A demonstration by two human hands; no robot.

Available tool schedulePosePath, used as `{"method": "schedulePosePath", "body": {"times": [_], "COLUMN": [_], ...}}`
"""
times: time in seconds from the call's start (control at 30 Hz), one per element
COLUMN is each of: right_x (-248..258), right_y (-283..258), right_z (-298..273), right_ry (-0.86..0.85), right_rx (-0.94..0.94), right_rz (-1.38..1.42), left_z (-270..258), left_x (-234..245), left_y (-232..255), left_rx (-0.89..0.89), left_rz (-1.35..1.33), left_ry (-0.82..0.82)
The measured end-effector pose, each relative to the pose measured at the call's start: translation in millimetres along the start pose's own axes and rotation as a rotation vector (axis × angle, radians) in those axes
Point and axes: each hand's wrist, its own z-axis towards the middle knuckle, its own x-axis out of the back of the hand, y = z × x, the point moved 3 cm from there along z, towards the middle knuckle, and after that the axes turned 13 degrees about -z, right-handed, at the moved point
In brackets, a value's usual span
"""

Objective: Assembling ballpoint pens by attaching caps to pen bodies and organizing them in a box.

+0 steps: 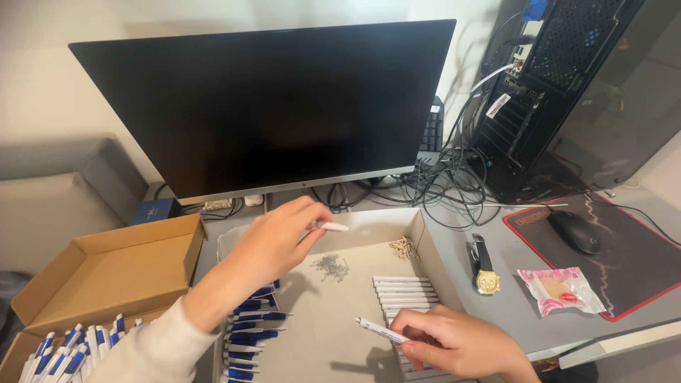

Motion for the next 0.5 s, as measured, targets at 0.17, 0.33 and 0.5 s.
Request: {"method": "schedulePosePath", "body": {"times": [0.17,0.33,0.5], "right_x": [0,0,-3], "right_y": [0,1,3], "right_z": [-1,0,-1], "right_ry": [0.005,0.02,-0.006], "right_rx": [-0.039,-0.015,-0.069], "right_rz": [-0.009,-0.011,-0.024], "left_z": [53,99,124], "left_x": [-41,-77,-101], "left_y": [-25,-30,-12], "left_rx": [-0.096,-0.164,-0.196], "left_rz": [0.056,0.085,0.196], "left_ry": [0.002,-0.037,-0.109]}}
